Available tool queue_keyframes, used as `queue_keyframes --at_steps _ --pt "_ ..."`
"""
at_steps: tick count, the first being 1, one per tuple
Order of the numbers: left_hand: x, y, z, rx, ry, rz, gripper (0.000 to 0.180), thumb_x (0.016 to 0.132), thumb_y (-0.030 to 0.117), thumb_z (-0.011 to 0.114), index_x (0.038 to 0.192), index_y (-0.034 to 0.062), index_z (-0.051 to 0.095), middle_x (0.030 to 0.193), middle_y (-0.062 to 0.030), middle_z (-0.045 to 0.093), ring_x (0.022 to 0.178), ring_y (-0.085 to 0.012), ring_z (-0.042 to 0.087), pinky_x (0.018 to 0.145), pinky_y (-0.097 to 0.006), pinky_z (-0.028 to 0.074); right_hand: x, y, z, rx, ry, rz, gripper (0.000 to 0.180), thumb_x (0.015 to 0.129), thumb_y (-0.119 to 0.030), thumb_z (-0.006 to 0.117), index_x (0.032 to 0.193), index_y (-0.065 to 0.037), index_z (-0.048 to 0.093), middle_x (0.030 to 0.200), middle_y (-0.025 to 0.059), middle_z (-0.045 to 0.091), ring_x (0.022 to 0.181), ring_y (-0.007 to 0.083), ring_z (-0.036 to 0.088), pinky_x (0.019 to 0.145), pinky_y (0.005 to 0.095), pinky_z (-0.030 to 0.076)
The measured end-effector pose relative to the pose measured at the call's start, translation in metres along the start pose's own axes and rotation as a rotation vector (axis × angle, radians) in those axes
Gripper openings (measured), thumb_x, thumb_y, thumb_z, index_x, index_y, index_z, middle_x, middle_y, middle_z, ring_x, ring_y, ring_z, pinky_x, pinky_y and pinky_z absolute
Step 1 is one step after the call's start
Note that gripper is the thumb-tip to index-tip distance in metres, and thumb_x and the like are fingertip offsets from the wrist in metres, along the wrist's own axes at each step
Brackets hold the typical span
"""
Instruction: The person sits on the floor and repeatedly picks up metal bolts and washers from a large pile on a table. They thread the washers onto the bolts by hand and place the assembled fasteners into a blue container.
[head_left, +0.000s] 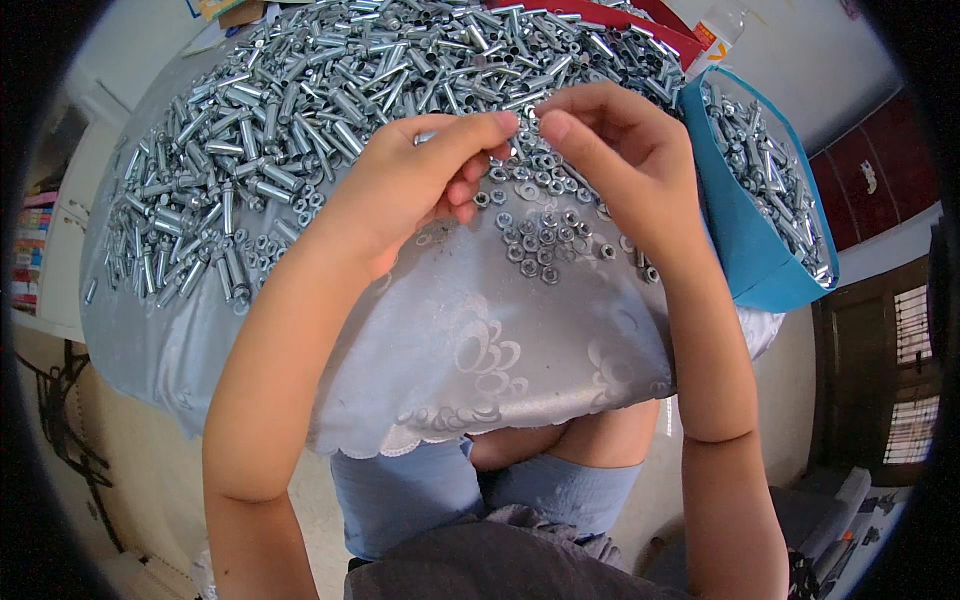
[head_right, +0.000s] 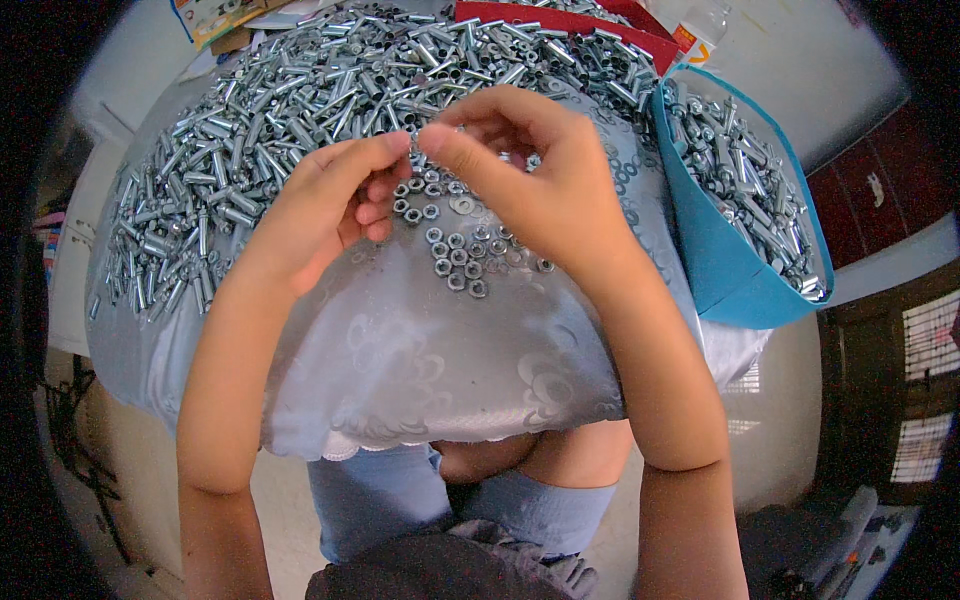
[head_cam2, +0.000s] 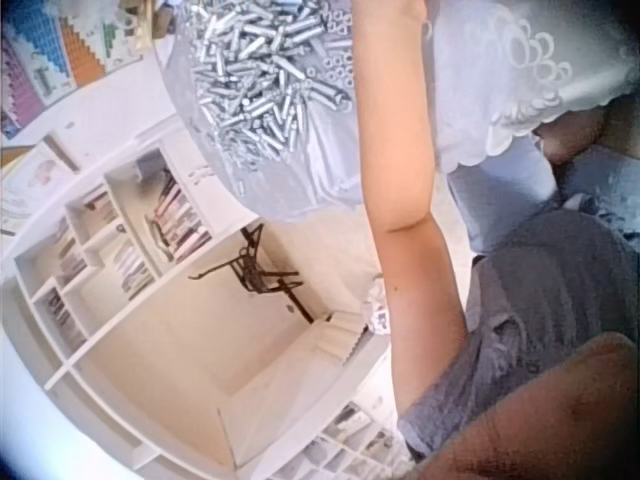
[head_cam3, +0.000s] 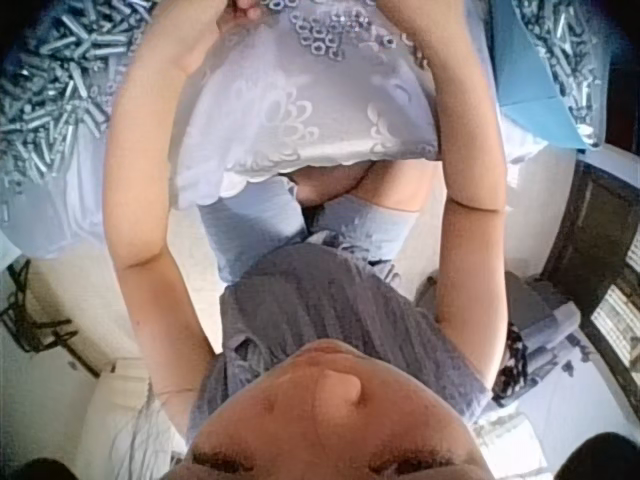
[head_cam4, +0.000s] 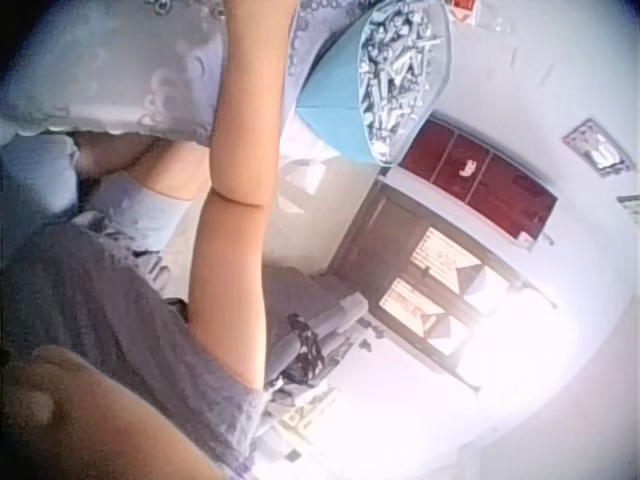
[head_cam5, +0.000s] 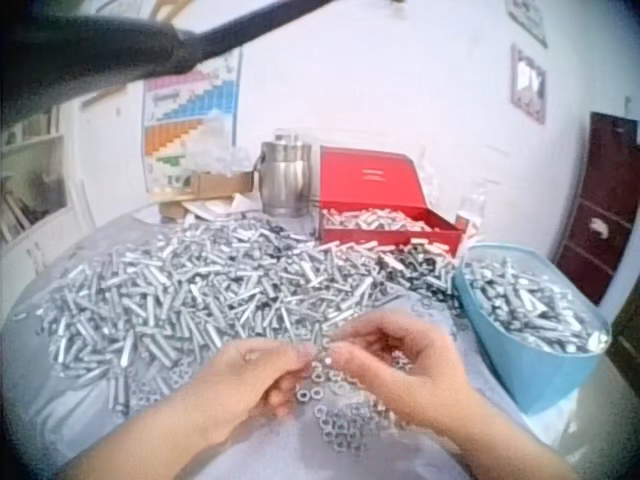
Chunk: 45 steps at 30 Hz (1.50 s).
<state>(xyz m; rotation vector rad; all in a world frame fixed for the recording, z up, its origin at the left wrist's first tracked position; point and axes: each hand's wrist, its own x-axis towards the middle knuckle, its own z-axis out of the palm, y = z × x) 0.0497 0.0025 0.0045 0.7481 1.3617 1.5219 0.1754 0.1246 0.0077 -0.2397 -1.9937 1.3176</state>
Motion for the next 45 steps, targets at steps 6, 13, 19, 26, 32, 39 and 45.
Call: queue_keyframes --at_steps 6,13,19,26,32,39,45 --pt "0.002 -0.001 -0.001 -0.005 0.085 -0.033 0.025 0.082 0.03 0.058 0.074 0.0063 0.054 0.055 0.0068 0.038 0.05 -0.0034 0.036 0.047 -0.019 0.033 -0.003 0.016 -0.014 -0.724 -0.24 -0.074 0.02 0.071 -0.013 0.064 0.09 -0.007 0.064 0.075 0.0123 0.056 0.068 0.0255 0.054 0.063 0.0333 0.044" --pt "0.003 -0.001 0.001 0.006 0.067 -0.012 0.026 0.082 0.03 0.058 0.074 0.0059 0.054 0.054 0.0067 0.039 0.049 -0.0038 0.037 0.047 -0.019 0.033 -0.003 0.026 -0.013 -0.775 -0.281 -0.114 0.018 0.071 -0.012 0.063 0.089 -0.007 0.064 0.08 0.0125 0.056 0.075 0.0282 0.055 0.068 0.0358 0.044" --pt "0.001 -0.003 0.004 0.043 0.055 -0.022 0.028 0.081 0.031 0.058 0.074 0.0051 0.054 0.054 0.006 0.039 0.05 -0.0052 0.038 0.048 -0.02 0.033 -0.003 0.025 -0.012 -0.799 -0.269 -0.139 0.013 0.072 -0.009 0.062 0.082 -0.002 0.062 0.076 0.0126 0.056 0.073 0.0284 0.055 0.066 0.0345 0.044" --pt "0.002 -0.003 0.005 0.06 0.05 -0.039 0.027 0.081 0.031 0.059 0.074 0.0049 0.054 0.055 0.006 0.038 0.05 -0.0053 0.037 0.048 -0.02 0.033 -0.003 0.023 -0.009 -0.884 -0.222 -0.159 0.009 0.072 -0.013 0.058 0.074 -0.004 0.06 0.077 0.0115 0.058 0.073 0.031 0.056 0.065 0.0395 0.045" --pt "0.002 -0.003 0.003 0.055 0.057 -0.029 0.027 0.081 0.031 0.059 0.077 0.0045 0.054 0.055 0.0067 0.038 0.05 -0.0045 0.037 0.048 -0.02 0.033 -0.002 0.028 -0.011 -0.787 -0.179 -0.161 0.01 0.072 -0.012 0.06 0.077 -0.004 0.061 0.077 0.01 0.059 0.07 0.0257 0.058 0.063 0.0356 0.046" --pt "0.002 0.0 0.001 -0.037 -0.003 -0.023 0.025 0.082 0.03 0.058 0.075 0.0069 0.054 0.054 0.0069 0.036 0.05 -0.0045 0.037 0.049 -0.02 0.034 -0.001 0.001 0.0 0.233 -0.131 0.189 0.017 0.078 -0.015 0.064 0.084 0.0 0.061 0.077 0.0028 0.06 0.065 0.0078 0.052 0.06 0.0209 0.043" --pt "0.001 0.002 -0.003 -0.165 -0.134 -0.066 0.025 0.08 0.029 0.06 0.074 0.0056 0.055 0.054 0.0065 0.037 0.049 -0.0054 0.039 0.048 -0.023 0.036 -0.001 0.0 -0.003 0.343 -0.229 0.295 0.016 0.078 -0.015 0.064 0.086 -0.001 0.06 0.076 0.0018 0.059 0.066 0.008 0.053 0.06 0.0199 0.042"
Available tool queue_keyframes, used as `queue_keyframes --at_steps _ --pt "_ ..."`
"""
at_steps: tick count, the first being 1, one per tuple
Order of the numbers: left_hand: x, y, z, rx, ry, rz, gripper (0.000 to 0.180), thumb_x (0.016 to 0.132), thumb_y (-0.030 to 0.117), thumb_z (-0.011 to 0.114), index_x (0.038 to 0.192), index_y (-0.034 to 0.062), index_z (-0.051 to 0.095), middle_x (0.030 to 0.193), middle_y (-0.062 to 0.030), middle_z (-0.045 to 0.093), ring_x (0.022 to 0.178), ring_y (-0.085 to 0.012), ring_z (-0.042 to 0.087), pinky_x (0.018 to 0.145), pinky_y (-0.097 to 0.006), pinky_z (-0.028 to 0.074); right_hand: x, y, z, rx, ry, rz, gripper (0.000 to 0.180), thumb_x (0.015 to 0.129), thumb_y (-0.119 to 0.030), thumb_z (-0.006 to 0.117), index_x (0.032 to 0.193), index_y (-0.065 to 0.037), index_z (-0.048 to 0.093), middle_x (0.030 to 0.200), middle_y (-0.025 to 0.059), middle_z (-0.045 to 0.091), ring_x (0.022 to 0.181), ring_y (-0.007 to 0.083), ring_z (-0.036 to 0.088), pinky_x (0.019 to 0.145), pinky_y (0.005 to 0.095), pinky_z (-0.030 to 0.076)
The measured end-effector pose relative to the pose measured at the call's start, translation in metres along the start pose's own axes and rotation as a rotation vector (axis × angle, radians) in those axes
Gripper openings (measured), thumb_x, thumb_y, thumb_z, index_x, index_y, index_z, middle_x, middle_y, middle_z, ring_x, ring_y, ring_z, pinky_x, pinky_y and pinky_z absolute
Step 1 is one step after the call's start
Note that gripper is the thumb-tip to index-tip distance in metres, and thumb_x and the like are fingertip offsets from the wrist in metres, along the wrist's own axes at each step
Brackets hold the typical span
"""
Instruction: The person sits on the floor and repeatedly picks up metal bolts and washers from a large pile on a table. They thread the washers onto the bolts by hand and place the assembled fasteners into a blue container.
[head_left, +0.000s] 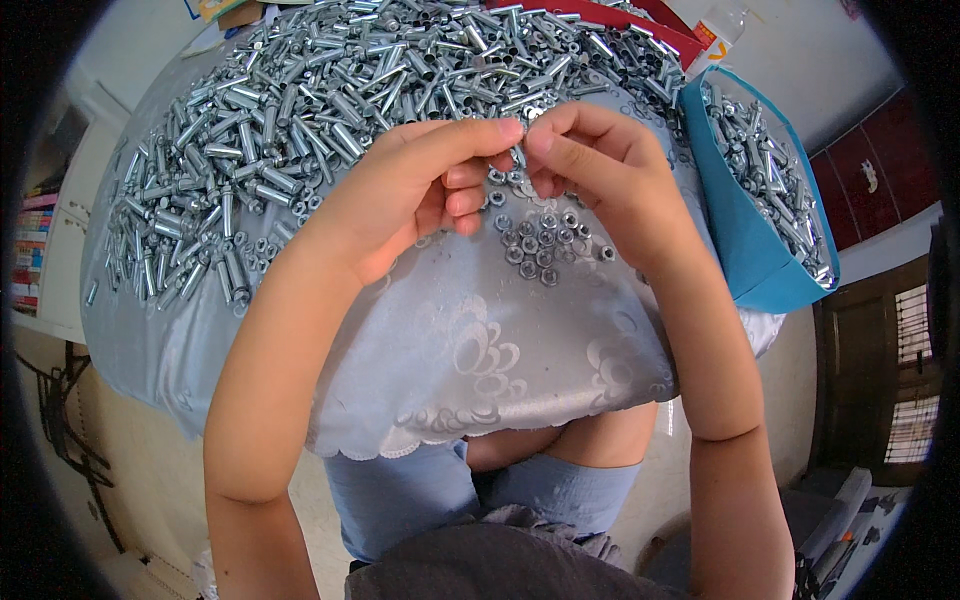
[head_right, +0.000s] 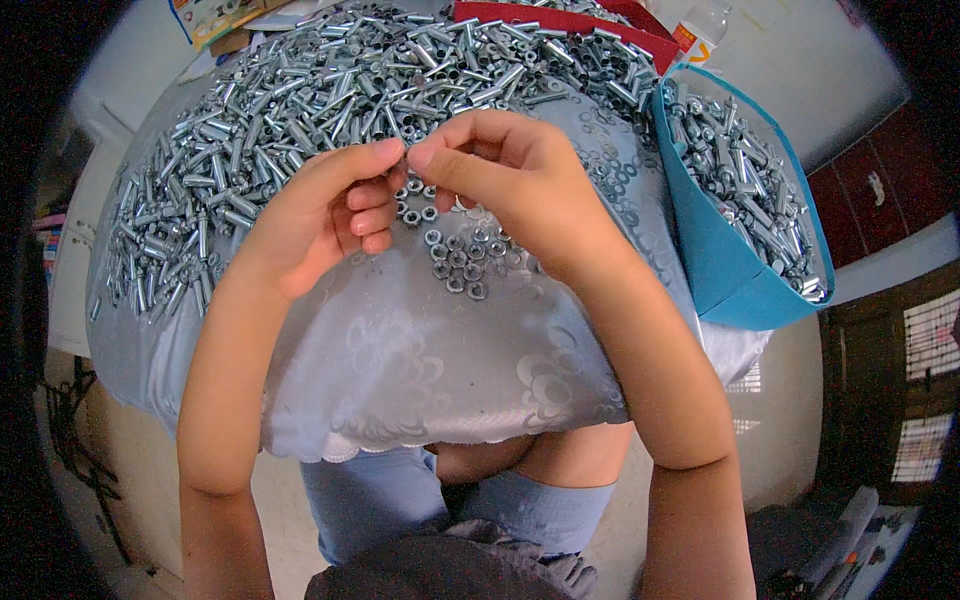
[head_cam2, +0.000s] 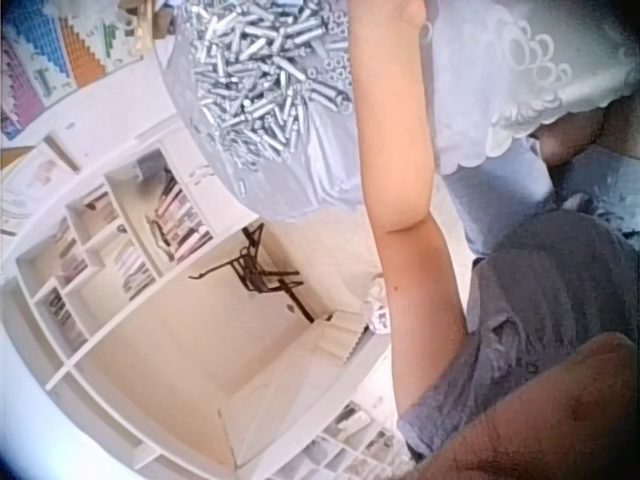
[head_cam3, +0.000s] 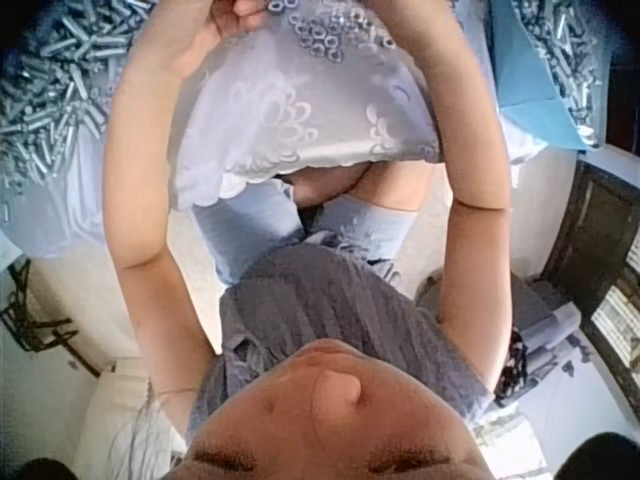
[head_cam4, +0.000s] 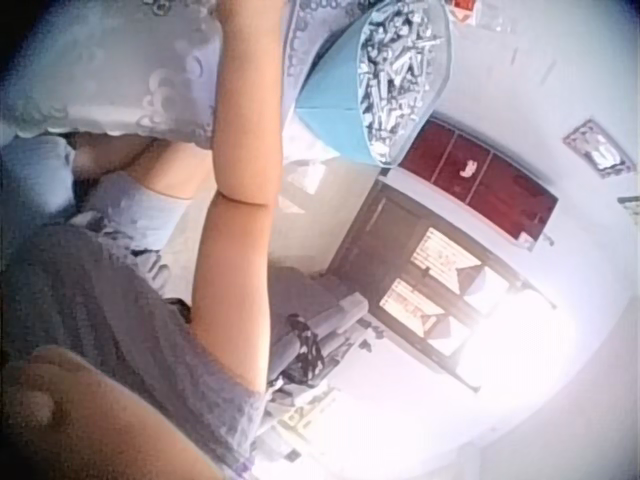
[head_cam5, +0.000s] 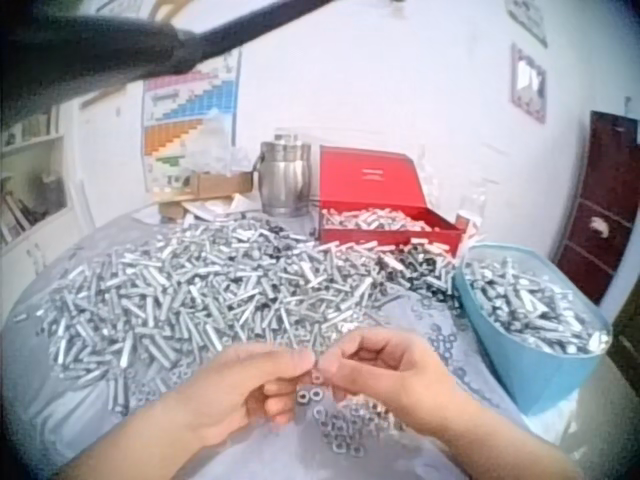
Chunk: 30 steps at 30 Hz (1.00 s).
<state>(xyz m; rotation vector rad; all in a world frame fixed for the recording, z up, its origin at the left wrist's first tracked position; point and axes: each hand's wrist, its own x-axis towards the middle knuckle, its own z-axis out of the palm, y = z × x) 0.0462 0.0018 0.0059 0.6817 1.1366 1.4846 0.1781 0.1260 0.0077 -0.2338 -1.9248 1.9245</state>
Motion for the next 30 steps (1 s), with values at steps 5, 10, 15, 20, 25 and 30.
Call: queue_keyframes --at_steps 5,10,15,20,25,30 --pt "-0.003 0.003 0.003 0.026 -0.022 -0.013 0.026 0.082 0.029 0.058 0.072 0.0046 0.053 0.053 0.0065 0.035 0.048 -0.0059 0.039 0.046 -0.023 0.036 0.0 -0.004 -0.002 0.017 -0.023 0.047 0.018 0.078 -0.015 0.064 0.087 -0.001 0.06 0.076 0.0016 0.059 0.066 0.0078 0.053 0.061 0.0206 0.042" --pt "-0.002 0.004 0.001 -0.013 -0.057 -0.02 0.026 0.082 0.029 0.058 0.074 0.0052 0.052 0.054 0.0066 0.036 0.049 -0.0052 0.038 0.047 -0.023 0.036 0.0 -0.006 0.0 -0.031 0.031 -0.046 0.017 0.077 -0.013 0.065 0.087 0.0 0.061 0.076 0.0033 0.06 0.065 0.0082 0.054 0.06 0.0207 0.044" --pt "0.0 0.0 0.002 -0.04 -0.021 -0.006 0.023 0.083 0.028 0.058 0.074 0.008 0.052 0.056 0.0072 0.038 0.05 -0.0039 0.038 0.049 -0.022 0.035 -0.002 -0.001 0.005 -0.202 0.114 -0.173 0.017 0.078 -0.012 0.065 0.086 0.002 0.062 0.077 0.0048 0.061 0.065 0.0084 0.055 0.06 0.0199 0.045" --pt "0.001 -0.003 0.001 -0.08 -0.026 -0.003 0.022 0.084 0.028 0.058 0.073 0.0097 0.051 0.057 0.0073 0.039 0.053 -0.0041 0.038 0.051 -0.022 0.035 -0.002 0.002 0.003 -0.355 0.122 -0.298 0.017 0.077 -0.012 0.065 0.086 0.002 0.062 0.076 0.0034 0.062 0.066 0.0073 0.054 0.061 0.021 0.044" --pt "0.001 -0.004 0.002 -0.006 -0.03 0.036 0.024 0.083 0.03 0.059 0.071 0.0101 0.052 0.059 0.006 0.04 0.055 -0.0059 0.04 0.052 -0.023 0.037 -0.001 0.003 0.003 -0.538 0.139 -0.445 0.015 0.074 -0.01 0.067 0.085 -0.001 0.062 0.074 0.0036 0.061 0.065 0.0077 0.053 0.059 0.0213 0.043" --pt "0.001 -0.006 0.004 0.038 0.014 0.03 0.023 0.082 0.029 0.059 0.071 0.0097 0.053 0.059 0.0055 0.04 0.055 -0.0063 0.04 0.053 -0.023 0.038 0.0 0.006 0.003 -0.606 0.126 -0.465 0.017 0.072 -0.009 0.068 0.085 -0.001 0.061 0.074 0.0041 0.06 0.065 0.0078 0.052 0.058 0.0209 0.042"
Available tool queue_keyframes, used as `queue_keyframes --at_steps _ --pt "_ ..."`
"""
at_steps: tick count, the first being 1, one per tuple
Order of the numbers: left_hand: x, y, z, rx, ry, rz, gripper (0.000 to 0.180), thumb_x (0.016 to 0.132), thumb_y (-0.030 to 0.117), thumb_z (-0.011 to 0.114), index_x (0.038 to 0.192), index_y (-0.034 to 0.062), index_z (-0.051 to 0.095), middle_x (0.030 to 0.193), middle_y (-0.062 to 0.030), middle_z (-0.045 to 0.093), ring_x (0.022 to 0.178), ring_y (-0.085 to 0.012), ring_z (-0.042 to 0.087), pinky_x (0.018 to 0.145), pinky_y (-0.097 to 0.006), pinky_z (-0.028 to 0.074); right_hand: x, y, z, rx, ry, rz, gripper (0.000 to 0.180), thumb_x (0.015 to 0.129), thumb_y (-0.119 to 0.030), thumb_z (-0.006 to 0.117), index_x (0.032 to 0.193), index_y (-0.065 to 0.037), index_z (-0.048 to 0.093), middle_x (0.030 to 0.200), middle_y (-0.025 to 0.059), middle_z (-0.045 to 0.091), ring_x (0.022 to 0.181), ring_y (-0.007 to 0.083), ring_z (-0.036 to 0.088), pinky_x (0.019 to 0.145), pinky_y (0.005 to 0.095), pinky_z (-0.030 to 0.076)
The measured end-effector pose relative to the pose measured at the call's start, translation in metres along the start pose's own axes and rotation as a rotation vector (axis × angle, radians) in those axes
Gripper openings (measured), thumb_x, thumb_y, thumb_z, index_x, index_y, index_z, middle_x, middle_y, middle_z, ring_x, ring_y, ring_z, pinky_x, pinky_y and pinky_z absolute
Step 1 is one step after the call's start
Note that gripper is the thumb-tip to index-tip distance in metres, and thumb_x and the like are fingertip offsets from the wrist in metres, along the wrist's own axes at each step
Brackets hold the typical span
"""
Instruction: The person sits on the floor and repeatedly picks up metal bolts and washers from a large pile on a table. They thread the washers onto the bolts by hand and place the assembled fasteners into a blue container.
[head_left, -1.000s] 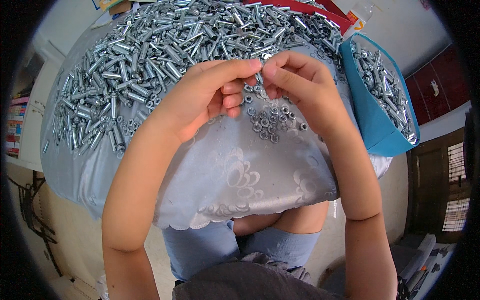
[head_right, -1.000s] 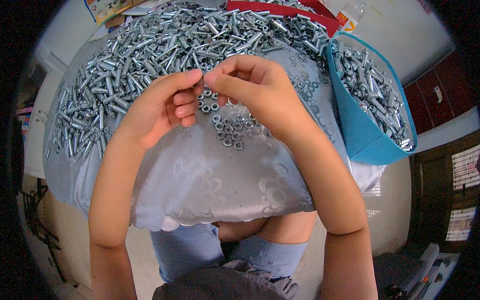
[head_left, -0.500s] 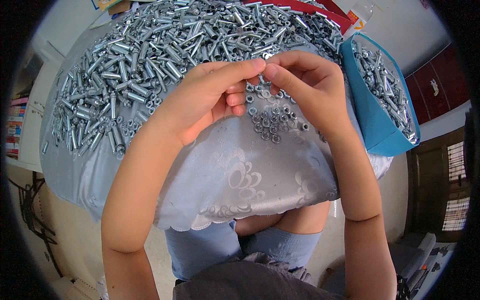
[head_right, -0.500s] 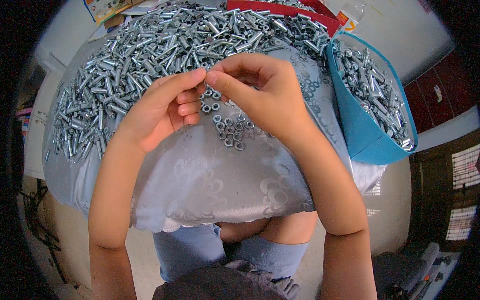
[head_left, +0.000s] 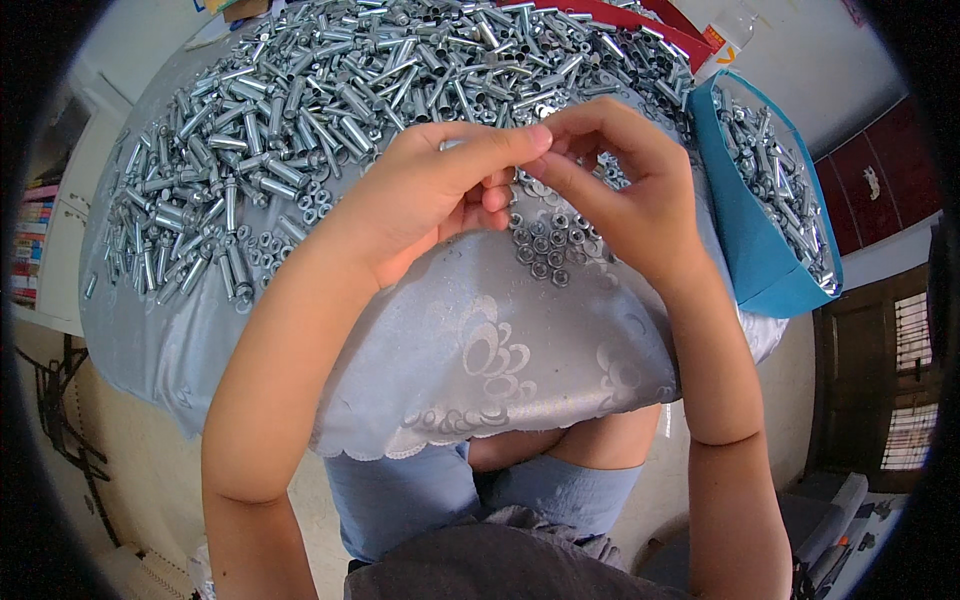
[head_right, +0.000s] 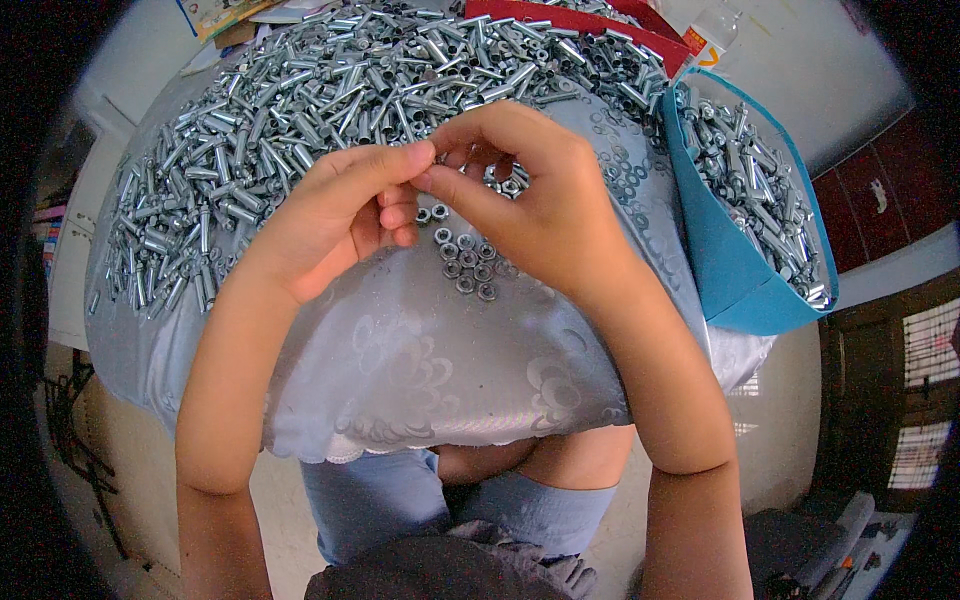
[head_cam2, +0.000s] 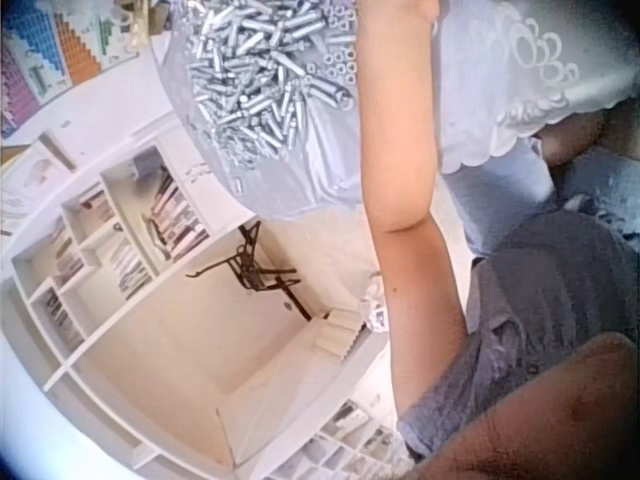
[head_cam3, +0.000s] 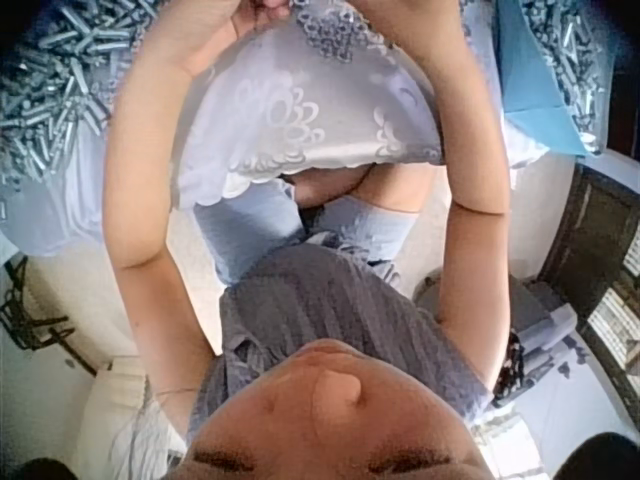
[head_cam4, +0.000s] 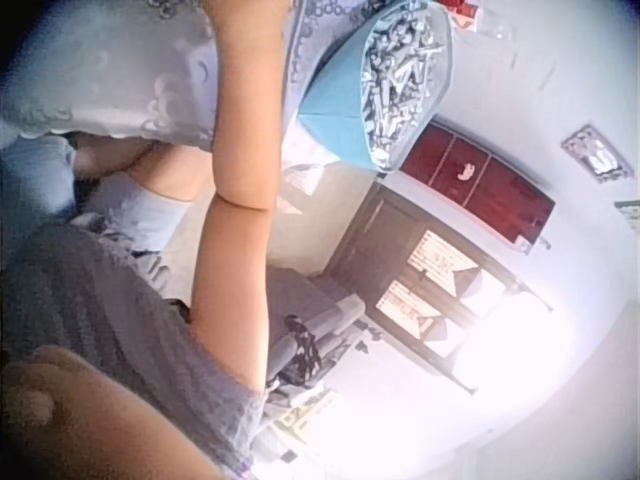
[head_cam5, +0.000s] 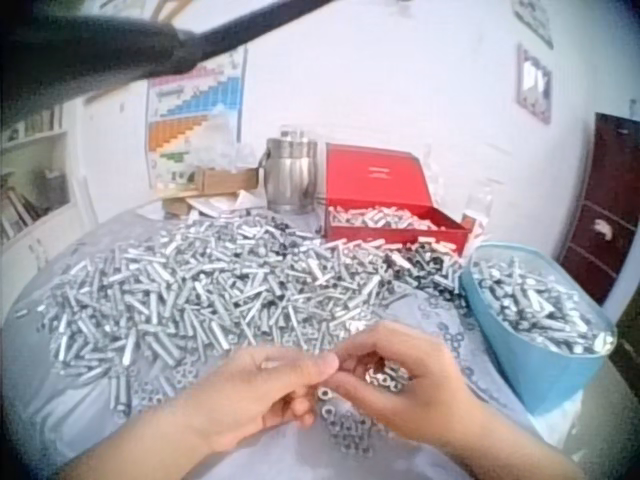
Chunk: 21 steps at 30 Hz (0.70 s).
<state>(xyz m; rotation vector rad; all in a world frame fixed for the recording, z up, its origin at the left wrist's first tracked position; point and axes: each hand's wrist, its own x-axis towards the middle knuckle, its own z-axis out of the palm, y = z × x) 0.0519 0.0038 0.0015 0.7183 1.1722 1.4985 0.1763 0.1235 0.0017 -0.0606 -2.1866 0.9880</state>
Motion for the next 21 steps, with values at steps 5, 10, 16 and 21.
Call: queue_keyframes --at_steps 5,10,16,21 --pt "0.001 0.003 -0.001 -0.083 0.039 -0.009 0.019 0.082 0.024 0.058 0.074 0.0079 0.053 0.059 0.0056 0.04 0.054 -0.006 0.04 0.053 -0.023 0.038 0.002 -0.002 0.0 0.136 0.014 0.107 0.018 0.073 -0.011 0.068 0.086 0.0 0.06 0.073 0.0038 0.059 0.064 0.0076 0.052 0.057 0.0221 0.042" --pt "0.002 0.004 -0.003 -0.109 0.113 -0.037 0.018 0.082 0.022 0.058 0.077 0.0057 0.053 0.057 0.0059 0.039 0.053 -0.005 0.039 0.051 -0.022 0.036 0.002 -0.002 -0.006 -0.156 -0.193 0.121 0.017 0.071 -0.012 0.066 0.084 -0.001 0.062 0.076 0.0077 0.06 0.066 0.0152 0.055 0.061 0.0266 0.044" --pt "0.004 0.002 -0.009 -0.112 0.13 0.024 0.023 0.077 0.027 0.061 0.077 0.0052 0.055 0.058 0.0051 0.043 0.054 -0.0063 0.043 0.055 -0.02 0.039 -0.002 0.013 -0.006 -0.375 -0.306 0.014 0.015 0.071 -0.011 0.063 0.084 -0.003 0.063 0.08 0.0125 0.058 0.074 0.0273 0.057 0.066 0.0345 0.045" --pt "0.005 0.001 -0.015 -0.085 0.151 0.063 0.026 0.075 0.03 0.063 0.078 0.0053 0.057 0.058 0.0046 0.045 0.056 -0.0073 0.045 0.059 -0.02 0.04 -0.001 0.019 -0.01 -0.486 -0.335 0.02 0.017 0.073 -0.01 0.062 0.089 -0.003 0.062 0.081 0.013 0.056 0.075 0.0277 0.054 0.067 0.0334 0.044"
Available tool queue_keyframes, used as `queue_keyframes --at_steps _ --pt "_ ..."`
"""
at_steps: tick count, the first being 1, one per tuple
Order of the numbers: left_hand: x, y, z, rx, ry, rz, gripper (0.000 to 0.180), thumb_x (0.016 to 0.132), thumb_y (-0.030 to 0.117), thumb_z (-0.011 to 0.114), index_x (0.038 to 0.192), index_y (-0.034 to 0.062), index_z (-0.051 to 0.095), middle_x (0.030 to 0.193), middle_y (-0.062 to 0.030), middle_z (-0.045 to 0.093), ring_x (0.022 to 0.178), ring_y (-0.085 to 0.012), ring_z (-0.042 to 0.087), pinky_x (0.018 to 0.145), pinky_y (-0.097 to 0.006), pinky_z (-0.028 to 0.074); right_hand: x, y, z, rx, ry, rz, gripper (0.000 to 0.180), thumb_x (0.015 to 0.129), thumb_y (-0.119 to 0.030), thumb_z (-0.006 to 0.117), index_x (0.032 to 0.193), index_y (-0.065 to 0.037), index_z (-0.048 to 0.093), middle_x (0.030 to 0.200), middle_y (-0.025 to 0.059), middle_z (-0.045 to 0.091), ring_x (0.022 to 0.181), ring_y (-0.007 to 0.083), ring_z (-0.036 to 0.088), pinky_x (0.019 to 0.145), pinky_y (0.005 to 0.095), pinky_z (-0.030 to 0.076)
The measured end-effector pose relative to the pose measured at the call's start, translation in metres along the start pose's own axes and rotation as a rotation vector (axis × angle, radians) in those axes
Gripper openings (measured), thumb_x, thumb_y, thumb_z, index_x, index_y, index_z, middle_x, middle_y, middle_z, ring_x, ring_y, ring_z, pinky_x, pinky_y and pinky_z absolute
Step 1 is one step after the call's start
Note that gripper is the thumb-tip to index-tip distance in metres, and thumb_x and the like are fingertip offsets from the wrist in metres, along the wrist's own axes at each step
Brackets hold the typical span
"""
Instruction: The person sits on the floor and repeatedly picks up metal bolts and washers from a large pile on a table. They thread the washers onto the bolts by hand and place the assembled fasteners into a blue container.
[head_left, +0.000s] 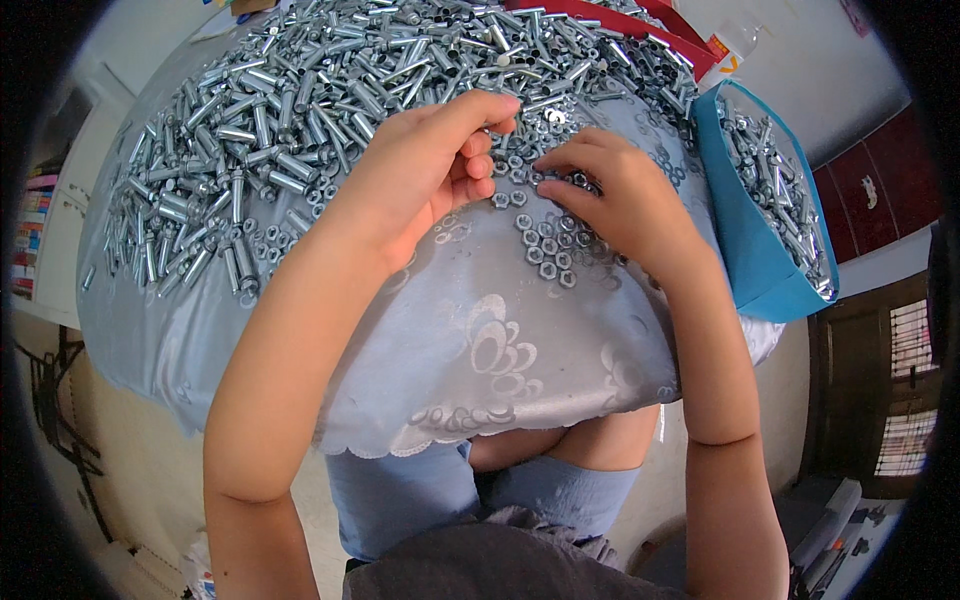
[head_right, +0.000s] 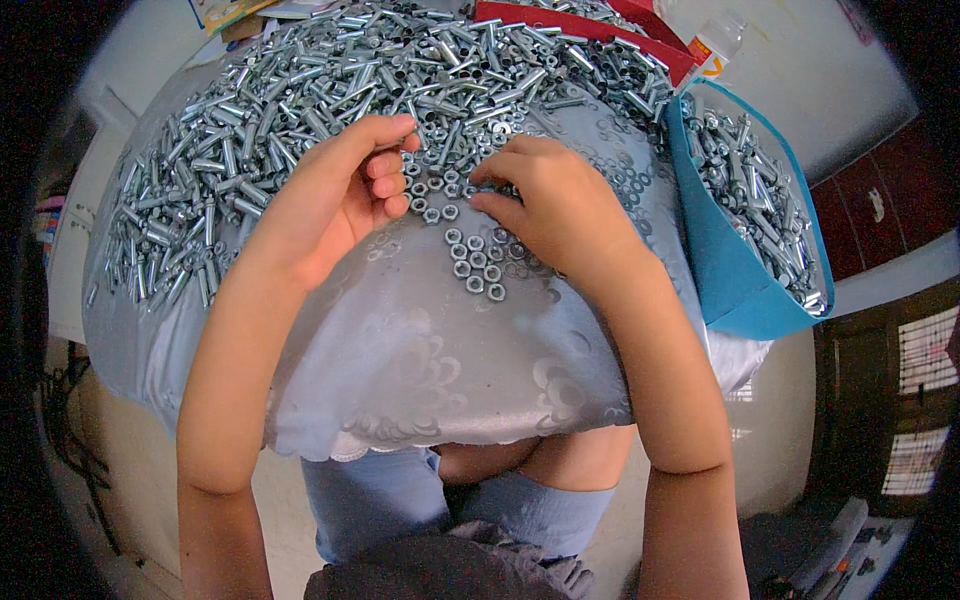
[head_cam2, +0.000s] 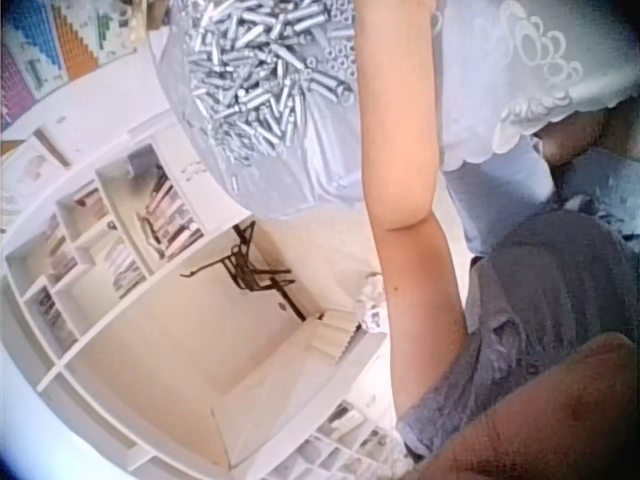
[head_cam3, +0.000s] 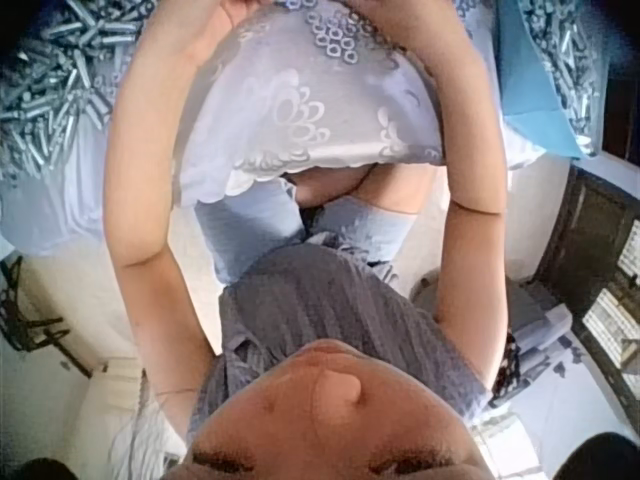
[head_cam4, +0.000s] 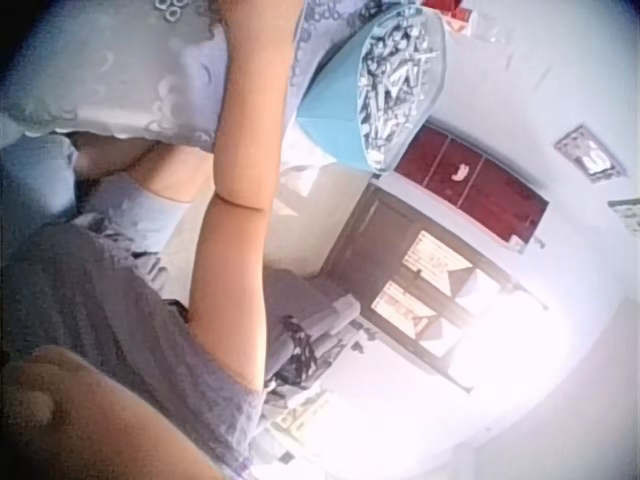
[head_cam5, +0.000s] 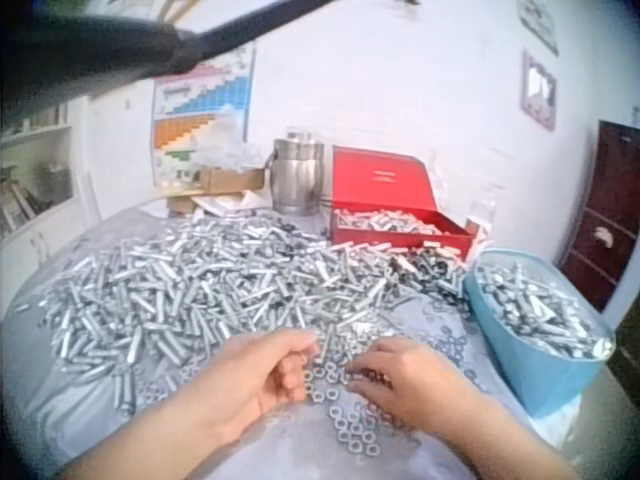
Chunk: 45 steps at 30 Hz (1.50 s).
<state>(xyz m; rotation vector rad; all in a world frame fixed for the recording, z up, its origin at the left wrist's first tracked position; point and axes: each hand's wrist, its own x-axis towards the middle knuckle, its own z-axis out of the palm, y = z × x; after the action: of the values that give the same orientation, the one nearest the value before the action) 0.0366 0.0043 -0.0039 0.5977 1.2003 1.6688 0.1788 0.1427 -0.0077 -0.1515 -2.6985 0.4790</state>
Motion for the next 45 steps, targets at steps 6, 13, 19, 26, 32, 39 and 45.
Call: queue_keyframes --at_steps 6,13,19,26,32,39,45 --pt "-0.003 0.002 0.009 -0.023 0.028 -0.017 0.018 0.081 0.022 0.059 0.081 0.0039 0.054 0.056 0.0059 0.038 0.053 -0.0041 0.039 0.051 -0.021 0.036 0.001 -0.002 0.0 -0.002 -0.006 -0.007 0.015 0.073 -0.011 0.063 0.085 -0.002 0.061 0.08 0.0125 0.056 0.074 0.027 0.054 0.066 0.0333 0.044" --pt "-0.002 0.0 0.01 0.017 0.012 -0.05 0.021 0.081 0.024 0.059 0.082 0.0037 0.054 0.056 0.0056 0.04 0.053 -0.0046 0.039 0.051 -0.021 0.036 -0.001 0.004 0.001 0.015 0.05 -0.01 0.015 0.073 -0.012 0.064 0.083 -0.002 0.062 0.076 0.0116 0.055 0.069 0.0238 0.055 0.062 0.0319 0.044" --pt "-0.003 -0.002 0.011 0.054 0.004 -0.077 0.023 0.082 0.026 0.059 0.082 0.0035 0.055 0.057 0.0056 0.04 0.053 -0.005 0.039 0.052 -0.021 0.036 -0.001 0.002 0.007 0.035 0.033 0.011 0.019 0.071 -0.019 0.065 0.081 -0.003 0.061 0.079 0.0132 0.057 0.075 0.0308 0.056 0.067 0.0379 0.045" --pt "-0.004 0.0 0.01 0.052 -0.001 -0.106 0.025 0.081 0.028 0.06 0.082 0.004 0.055 0.057 0.0064 0.038 0.052 -0.005 0.038 0.052 -0.021 0.036 0.004 -0.01 0.001 0.243 0.161 0.187 0.019 0.073 -0.014 0.066 0.086 -0.001 0.062 0.076 0.0086 0.06 0.068 0.0177 0.056 0.062 0.0275 0.045" --pt "-0.005 0.001 0.009 0.037 -0.025 -0.111 0.024 0.08 0.029 0.06 0.08 0.0054 0.055 0.057 0.0069 0.038 0.052 -0.0043 0.036 0.05 -0.021 0.034 0.007 -0.015 0.005 0.771 0.281 0.223 0.019 0.078 -0.01 0.064 0.094 -0.001 0.061 0.085 0.0033 0.062 0.075 0.0067 0.056 0.063 0.0196 0.043" --pt "-0.005 0.001 0.01 0.025 -0.114 -0.132 0.021 0.081 0.028 0.059 0.078 0.0075 0.054 0.058 0.0068 0.039 0.052 -0.005 0.036 0.049 -0.021 0.033 0.005 -0.018 0.003 0.779 0.285 0.164 0.021 0.079 -0.01 0.063 0.097 0.0 0.06 0.086 0.0048 0.063 0.078 0.0084 0.057 0.066 0.02 0.043" --pt "-0.003 0.0 0.008 -0.058 -0.122 -0.146 0.021 0.081 0.028 0.06 0.074 0.01 0.052 0.058 0.0063 0.04 0.052 -0.0055 0.037 0.049 -0.021 0.033 0.004 -0.022 0.004 0.824 0.264 0.151 0.02 0.079 -0.008 0.062 0.097 0.0 0.059 0.089 0.0056 0.063 0.081 0.0104 0.058 0.068 0.0215 0.044"
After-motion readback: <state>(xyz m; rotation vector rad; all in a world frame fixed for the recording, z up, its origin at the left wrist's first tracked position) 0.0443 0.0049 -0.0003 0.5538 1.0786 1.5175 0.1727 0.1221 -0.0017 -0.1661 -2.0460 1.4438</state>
